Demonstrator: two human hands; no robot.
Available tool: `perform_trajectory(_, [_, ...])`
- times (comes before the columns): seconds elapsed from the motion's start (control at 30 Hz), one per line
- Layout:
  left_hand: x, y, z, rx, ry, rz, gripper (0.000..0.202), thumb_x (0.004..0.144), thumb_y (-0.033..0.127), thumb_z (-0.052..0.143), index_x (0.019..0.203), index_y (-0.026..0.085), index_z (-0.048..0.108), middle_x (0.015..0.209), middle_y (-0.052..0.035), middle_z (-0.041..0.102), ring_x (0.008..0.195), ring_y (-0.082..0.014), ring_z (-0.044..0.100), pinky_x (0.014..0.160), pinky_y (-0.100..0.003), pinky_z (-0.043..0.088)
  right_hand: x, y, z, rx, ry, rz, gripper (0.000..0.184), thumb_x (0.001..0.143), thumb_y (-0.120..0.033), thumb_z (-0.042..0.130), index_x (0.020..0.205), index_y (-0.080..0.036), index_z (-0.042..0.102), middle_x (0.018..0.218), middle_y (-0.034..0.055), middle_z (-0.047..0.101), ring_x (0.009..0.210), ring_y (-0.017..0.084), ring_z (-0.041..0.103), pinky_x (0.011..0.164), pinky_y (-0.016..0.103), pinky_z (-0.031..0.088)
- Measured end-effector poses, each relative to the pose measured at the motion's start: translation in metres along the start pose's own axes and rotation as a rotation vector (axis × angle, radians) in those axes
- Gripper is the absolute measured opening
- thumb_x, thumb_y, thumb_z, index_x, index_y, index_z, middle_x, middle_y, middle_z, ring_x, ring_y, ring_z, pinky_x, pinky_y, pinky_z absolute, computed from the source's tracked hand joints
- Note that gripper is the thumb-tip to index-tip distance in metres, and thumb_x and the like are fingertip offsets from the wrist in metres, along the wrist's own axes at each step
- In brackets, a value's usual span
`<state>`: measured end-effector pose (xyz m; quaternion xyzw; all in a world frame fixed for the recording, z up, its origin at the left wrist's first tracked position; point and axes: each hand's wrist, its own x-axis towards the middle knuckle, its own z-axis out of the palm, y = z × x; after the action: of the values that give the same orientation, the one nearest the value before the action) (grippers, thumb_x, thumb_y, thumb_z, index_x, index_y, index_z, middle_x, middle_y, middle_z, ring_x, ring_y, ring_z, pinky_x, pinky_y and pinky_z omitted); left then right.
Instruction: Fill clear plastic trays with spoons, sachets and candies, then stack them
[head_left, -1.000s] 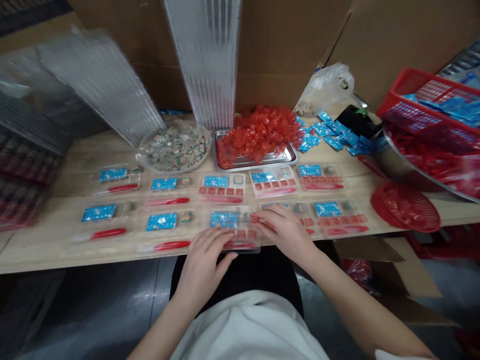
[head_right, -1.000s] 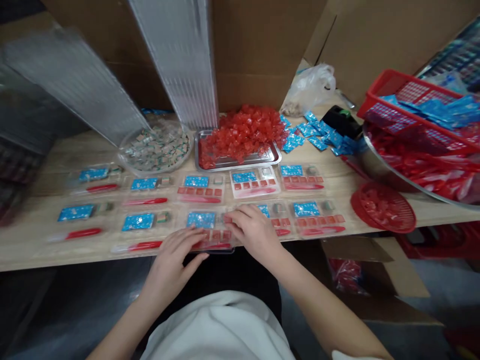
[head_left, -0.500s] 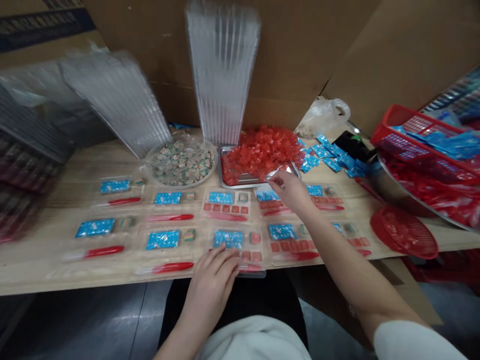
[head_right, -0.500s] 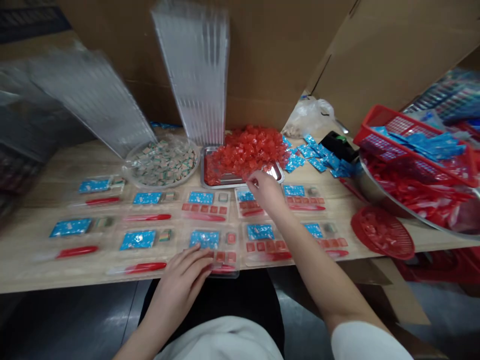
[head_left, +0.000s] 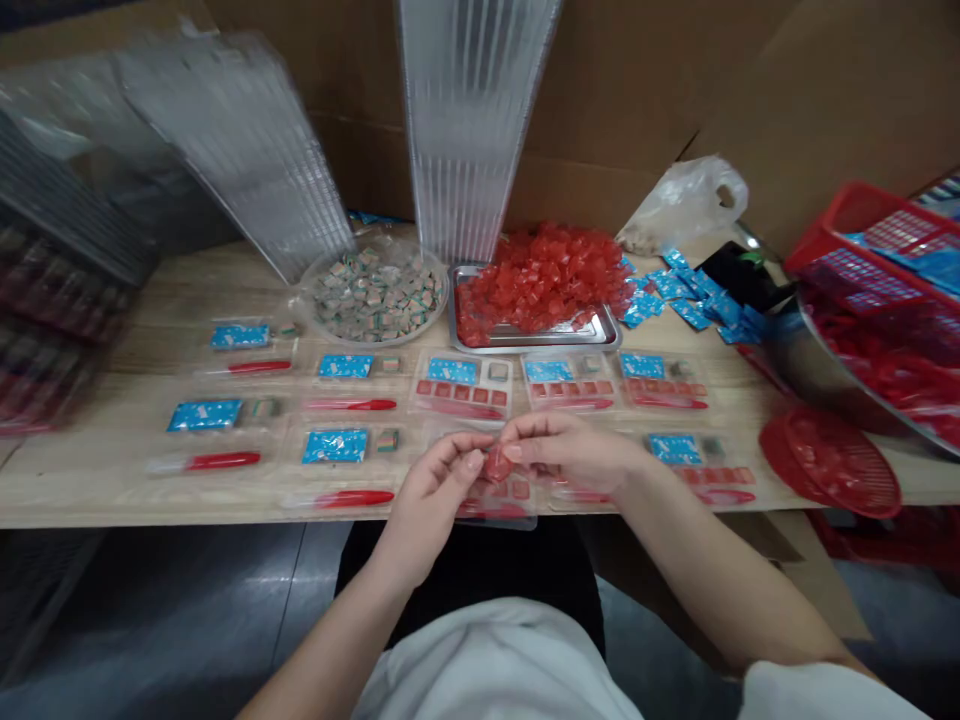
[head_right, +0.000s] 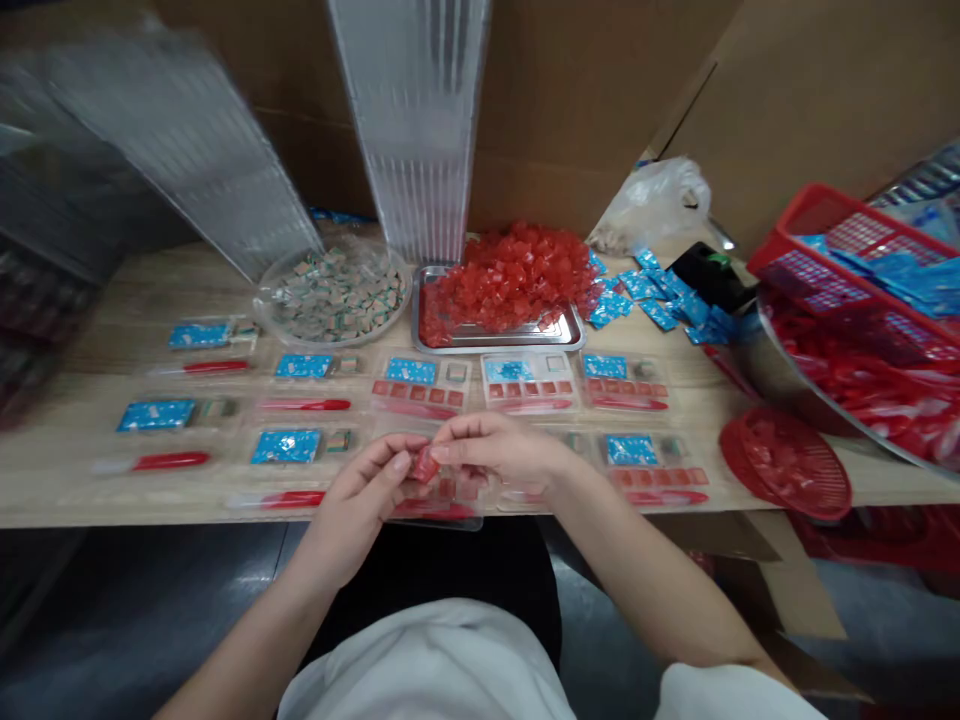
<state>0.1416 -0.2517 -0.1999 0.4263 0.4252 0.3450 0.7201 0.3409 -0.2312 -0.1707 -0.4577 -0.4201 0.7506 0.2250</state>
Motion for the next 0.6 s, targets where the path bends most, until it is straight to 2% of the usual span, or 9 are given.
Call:
perform_trajectory(0.1, [0.003,0.003,0.009,-0.296,-0.122,-0.25,0.02,0.079,0.033,0.064,0.084,0.015,0.058,0.08,-0.0014,0.064,0.074,-0.0094,0.062,0.073,-0.022,0.05,-0.004,0.016,0.019,0.155,0.051,-0.029,0.027,0.074,-0.04,0.066,0.076,-0.015,0.056,0.063,-0.0025,0.057,0.052,0.006,0.049,0.047,0.018,0.036])
perform_trajectory(0.17, [0.001,0.001,0.012,-0.36,-0.138,-0.32,0.02,0.077,0.032,0.067,0.08,0.014,0.058,0.079,-0.0013,0.064,0.073,-0.0083,0.061,0.074,-0.021,0.049,-0.009,0.024,0.026,0.122,0.125,-0.097,0.025,0.078,-0.039,0.062,0.085,-0.016,0.056,0.069,-0.0009,0.06,0.057,0.008,0.054,0.051,0.02,0.042])
perform_trajectory(0.2, [0.0,-0.001,0.014,-0.361,-0.111,-0.304,0.02,0.077,0.031,0.067,0.079,0.014,0.057,0.078,-0.0007,0.063,0.072,-0.0077,0.061,0.073,-0.02,0.049,-0.013,0.027,0.03,0.056,0.189,-0.147,0.025,0.079,-0.038,0.062,0.092,-0.017,0.056,0.074,-0.0003,0.061,0.06,0.009,0.055,0.054,0.022,0.044])
perform_trajectory(0.3, [-0.002,-0.009,0.015,-0.211,0.015,-0.171,0.019,0.079,0.033,0.064,0.077,0.016,0.057,0.073,0.0009,0.061,0.069,-0.0086,0.059,0.066,-0.02,0.049,-0.021,0.032,0.035,-0.343,0.446,-0.318,0.02,0.079,-0.03,0.063,0.096,-0.021,0.059,0.082,0.0009,0.062,0.069,0.012,0.057,0.06,0.024,0.046])
perform_trajectory(0.37, [-0.005,-0.014,0.01,0.061,0.1,-0.051,0.017,0.081,0.034,0.061,0.086,0.018,0.059,0.078,-0.0004,0.063,0.07,-0.0114,0.06,0.065,-0.024,0.049,-0.02,0.033,0.032,-0.625,0.565,-0.391,0.012,0.081,-0.025,0.061,0.091,-0.021,0.062,0.085,0.0023,0.063,0.074,0.014,0.057,0.063,0.025,0.046])
perform_trajectory(0.43, [-0.009,-0.02,0.0,0.435,0.169,0.156,0.016,0.083,0.031,0.058,0.095,0.02,0.061,0.087,-0.0022,0.066,0.078,-0.0148,0.061,0.072,-0.03,0.05,-0.013,0.033,0.025,-0.853,0.627,-0.452,0.009,0.083,-0.022,0.058,0.091,-0.02,0.063,0.087,0.0039,0.063,0.079,0.016,0.057,0.069,0.029,0.046])
perform_trajectory(0.47, [-0.011,-0.023,-0.006,0.617,0.173,0.281,0.016,0.084,0.027,0.058,0.098,0.022,0.061,0.092,-0.0022,0.067,0.083,-0.0159,0.061,0.078,-0.032,0.049,-0.008,0.033,0.022,-0.958,0.633,-0.481,0.009,0.083,-0.021,0.058,0.09,-0.019,0.064,0.087,0.0049,0.064,0.082,0.017,0.056,0.072,0.031,0.046])
perform_trajectory(0.53, [-0.016,-0.027,-0.017,0.898,0.089,0.481,0.015,0.084,0.021,0.056,0.097,0.024,0.062,0.099,-0.0016,0.067,0.095,-0.0178,0.059,0.088,-0.037,0.045,0.001,0.033,0.016,-1.161,0.611,-0.526,0.007,0.081,-0.019,0.06,0.086,-0.017,0.065,0.086,0.0065,0.064,0.086,0.02,0.054,0.078,0.035,0.045])
perform_trajectory(0.6, [-0.017,-0.031,-0.023,1.04,-0.018,0.569,0.015,0.085,0.019,0.055,0.096,0.023,0.063,0.103,-0.0017,0.068,0.101,-0.0191,0.058,0.091,-0.039,0.044,0.009,0.034,0.015,-1.288,0.567,-0.531,0.005,0.079,-0.018,0.063,0.083,-0.016,0.066,0.083,0.0068,0.064,0.085,0.021,0.052,0.08,0.036,0.045])
